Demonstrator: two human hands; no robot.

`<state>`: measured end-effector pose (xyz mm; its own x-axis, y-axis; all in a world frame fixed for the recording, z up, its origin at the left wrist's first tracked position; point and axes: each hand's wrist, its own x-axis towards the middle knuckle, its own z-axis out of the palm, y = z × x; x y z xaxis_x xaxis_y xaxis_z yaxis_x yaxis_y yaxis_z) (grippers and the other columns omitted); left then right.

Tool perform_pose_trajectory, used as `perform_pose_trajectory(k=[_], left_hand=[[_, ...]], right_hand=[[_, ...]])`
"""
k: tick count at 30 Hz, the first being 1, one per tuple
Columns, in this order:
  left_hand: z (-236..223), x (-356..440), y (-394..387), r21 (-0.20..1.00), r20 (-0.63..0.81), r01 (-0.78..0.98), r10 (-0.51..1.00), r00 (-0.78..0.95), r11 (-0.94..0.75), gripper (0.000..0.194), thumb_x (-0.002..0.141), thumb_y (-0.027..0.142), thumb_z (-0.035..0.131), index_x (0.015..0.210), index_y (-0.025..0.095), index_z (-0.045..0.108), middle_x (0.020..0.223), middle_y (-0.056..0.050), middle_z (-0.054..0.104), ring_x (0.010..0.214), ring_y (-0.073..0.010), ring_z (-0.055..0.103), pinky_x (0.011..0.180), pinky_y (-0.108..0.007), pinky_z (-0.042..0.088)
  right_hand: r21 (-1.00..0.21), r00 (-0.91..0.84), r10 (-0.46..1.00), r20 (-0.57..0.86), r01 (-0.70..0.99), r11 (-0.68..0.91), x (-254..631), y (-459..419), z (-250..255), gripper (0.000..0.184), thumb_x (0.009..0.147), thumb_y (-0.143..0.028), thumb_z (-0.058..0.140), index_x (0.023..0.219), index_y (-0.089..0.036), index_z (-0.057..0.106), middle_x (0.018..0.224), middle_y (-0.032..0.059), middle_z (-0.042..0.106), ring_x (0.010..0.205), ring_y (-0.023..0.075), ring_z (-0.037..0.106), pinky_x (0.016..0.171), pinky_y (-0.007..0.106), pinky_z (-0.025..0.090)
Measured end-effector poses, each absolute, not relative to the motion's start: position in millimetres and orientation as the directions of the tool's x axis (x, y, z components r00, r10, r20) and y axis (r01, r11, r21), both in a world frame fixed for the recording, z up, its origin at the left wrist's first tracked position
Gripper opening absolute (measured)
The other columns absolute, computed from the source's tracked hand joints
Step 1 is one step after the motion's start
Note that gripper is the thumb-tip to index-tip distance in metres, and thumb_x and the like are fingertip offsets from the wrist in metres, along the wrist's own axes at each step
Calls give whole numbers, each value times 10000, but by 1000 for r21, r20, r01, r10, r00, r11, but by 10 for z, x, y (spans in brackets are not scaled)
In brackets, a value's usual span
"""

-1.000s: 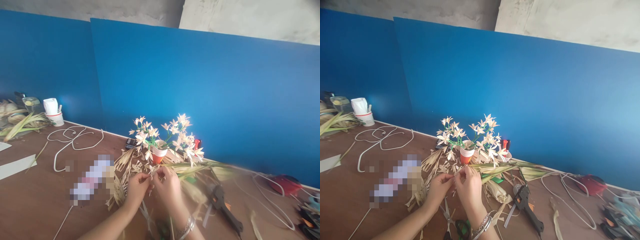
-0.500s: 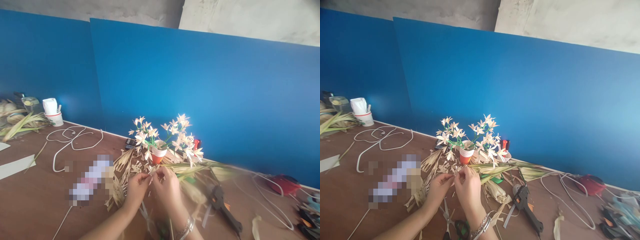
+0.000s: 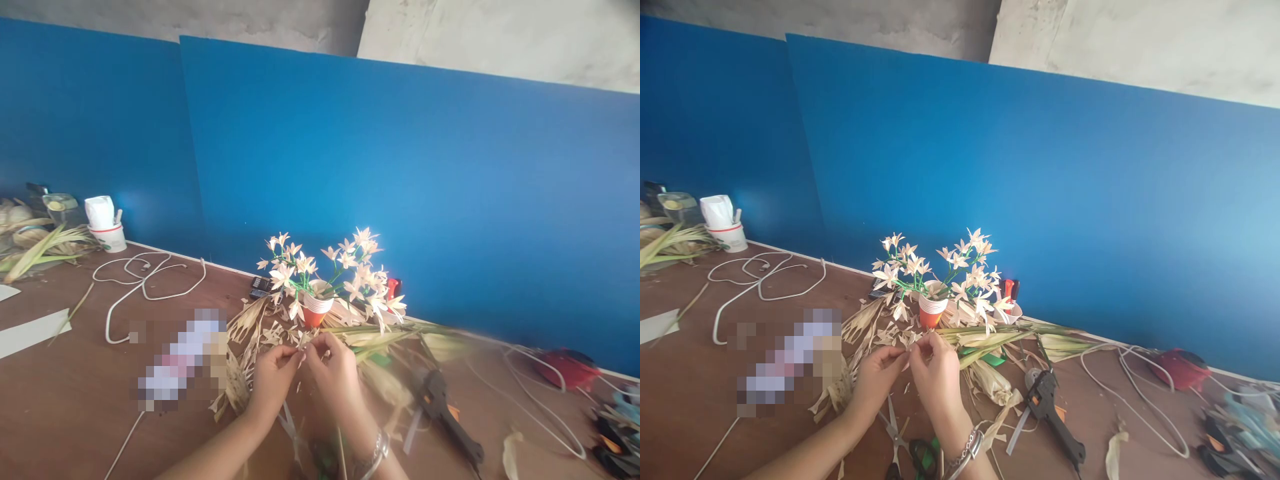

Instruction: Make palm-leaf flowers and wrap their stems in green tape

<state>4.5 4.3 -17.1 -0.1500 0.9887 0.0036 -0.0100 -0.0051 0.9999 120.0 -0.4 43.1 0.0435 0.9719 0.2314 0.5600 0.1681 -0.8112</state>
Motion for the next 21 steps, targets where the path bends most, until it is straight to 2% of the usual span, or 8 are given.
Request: perform_pose_trajectory(k=[4, 6, 9, 11, 14, 17, 19, 21], left_hand=[[-160, 42, 41, 1000, 9, 13, 987, -162, -7, 227, 693, 382, 639, 685, 157, 668, 658, -36, 695, 660, -196, 626, 628, -273, 463], [-152, 42, 37, 1000, 10, 7, 986, -167, -9, 236, 694, 391, 641, 688, 157, 665, 657, -36, 695, 660, -197, 628, 624, -273, 466], [-140, 41, 30, 999, 27, -19, 983, -180, -31, 225, 692, 382, 647, 698, 157, 662, 664, -39, 700, 667, -201, 637, 626, -276, 477], [-136, 42, 22, 998, 47, -32, 983, -177, -54, 213, 700, 371, 644, 709, 159, 660, 676, -43, 705, 677, -204, 645, 630, -280, 487], [-141, 49, 8, 994, 96, -29, 981, -171, -103, 196, 715, 356, 632, 734, 162, 658, 715, -51, 712, 698, -204, 656, 654, -289, 504], [-157, 59, 1, 988, 152, 7, 969, -193, -153, 168, 718, 330, 627, 755, 168, 656, 745, -53, 713, 717, -204, 663, 684, -301, 518], [-167, 63, 2, 984, 179, 36, 964, -198, -175, 152, 718, 313, 622, 759, 171, 657, 752, -56, 714, 723, -207, 665, 695, -309, 525], [-168, 63, 1, 981, 195, 55, 962, -191, -188, 142, 723, 301, 609, 762, 173, 657, 763, -58, 714, 732, -208, 666, 704, -313, 528]], right_hand=[[-844, 30, 981, 193, 515, 150, 1206, -3, 447, 98, 760, -223, 518, 686, -189, 572, 645, 1, 631, 605, 149, 551, 592, 244, 397], [-871, 24, 983, 180, 469, 148, 1217, 2, 438, 72, 755, -239, 535, 756, -185, 583, 681, 6, 634, 632, 154, 559, 602, 246, 407], [-928, -2, 990, 143, 348, 135, 1243, 33, 382, 225, 732, -251, 574, 943, -175, 557, 717, 4, 628, 642, 154, 561, 595, 246, 416], [-965, -42, 996, 79, 249, 87, 1260, 70, 329, 291, 722, -290, 602, 977, -167, 539, 682, -5, 616, 589, 142, 541, 548, 239, 401], [-989, -70, 997, -25, 144, -15, 1275, 126, 275, 283, 717, -431, 614, 768, -157, 562, 571, -13, 574, 501, 115, 487, 487, 227, 361], [-980, -77, 987, -140, 156, -127, 1280, 145, 292, 451, 767, -544, 500, 526, -163, 501, 420, -27, 470, 408, 85, 407, 434, 220, 305], [-966, -92, 974, -208, 177, -190, 1278, 134, 330, 483, 790, -530, 448, 481, -161, 492, 368, -34, 429, 367, 70, 359, 407, 215, 266], [-964, -112, 966, -231, 163, -212, 1272, 115, 365, 416, 776, -460, 471, 492, -157, 507, 364, -38, 436, 356, 61, 342, 396, 207, 244]])
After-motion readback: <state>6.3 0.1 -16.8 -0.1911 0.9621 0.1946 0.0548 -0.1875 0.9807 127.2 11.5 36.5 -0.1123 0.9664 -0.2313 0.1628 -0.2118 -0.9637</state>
